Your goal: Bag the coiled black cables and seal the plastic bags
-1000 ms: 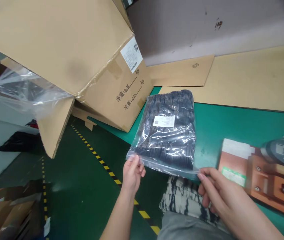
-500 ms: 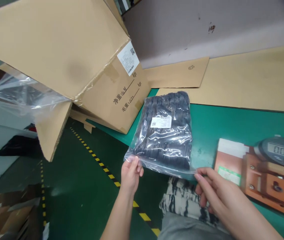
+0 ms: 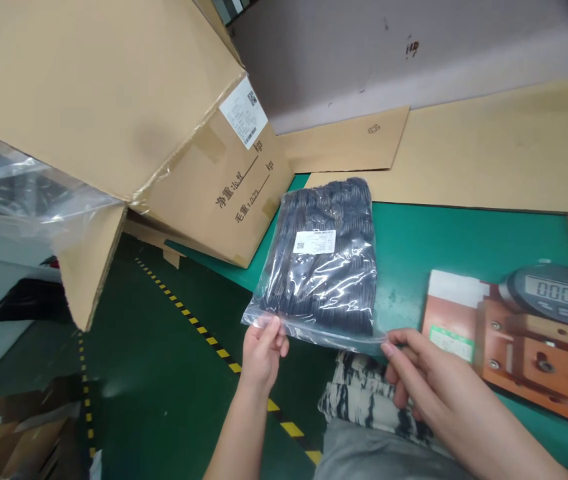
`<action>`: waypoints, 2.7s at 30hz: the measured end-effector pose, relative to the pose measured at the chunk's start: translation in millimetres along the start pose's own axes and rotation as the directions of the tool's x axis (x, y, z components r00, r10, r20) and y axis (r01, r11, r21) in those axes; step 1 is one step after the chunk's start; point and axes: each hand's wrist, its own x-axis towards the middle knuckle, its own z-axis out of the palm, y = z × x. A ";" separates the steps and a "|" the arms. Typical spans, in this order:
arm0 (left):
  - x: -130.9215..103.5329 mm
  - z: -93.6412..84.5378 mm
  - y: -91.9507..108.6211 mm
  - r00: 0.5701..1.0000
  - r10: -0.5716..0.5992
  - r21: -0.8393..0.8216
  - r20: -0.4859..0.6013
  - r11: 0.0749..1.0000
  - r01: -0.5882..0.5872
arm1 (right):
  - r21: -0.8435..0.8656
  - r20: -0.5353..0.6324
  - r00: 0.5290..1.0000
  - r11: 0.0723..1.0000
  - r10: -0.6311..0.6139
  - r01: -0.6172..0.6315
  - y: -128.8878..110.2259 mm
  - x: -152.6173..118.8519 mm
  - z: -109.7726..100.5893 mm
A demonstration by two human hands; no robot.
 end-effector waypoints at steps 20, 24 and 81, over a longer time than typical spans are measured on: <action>-2.0 10.3 -8.0 1.000 0.030 0.052 -0.001 0.998 -0.030 | 0.004 -0.045 0.999 1.000 -0.003 0.003 -3.4 -0.5 -0.2; -3.2 12.1 -13.7 0.999 0.027 0.055 0.019 0.998 -0.028 | -0.010 0.041 0.999 1.000 -0.012 0.012 -2.2 0.5 -3.6; -5.4 24.4 -5.6 0.978 -0.159 0.079 0.132 0.986 0.149 | 0.028 0.013 0.994 0.994 -0.110 0.110 5.9 3.9 -0.4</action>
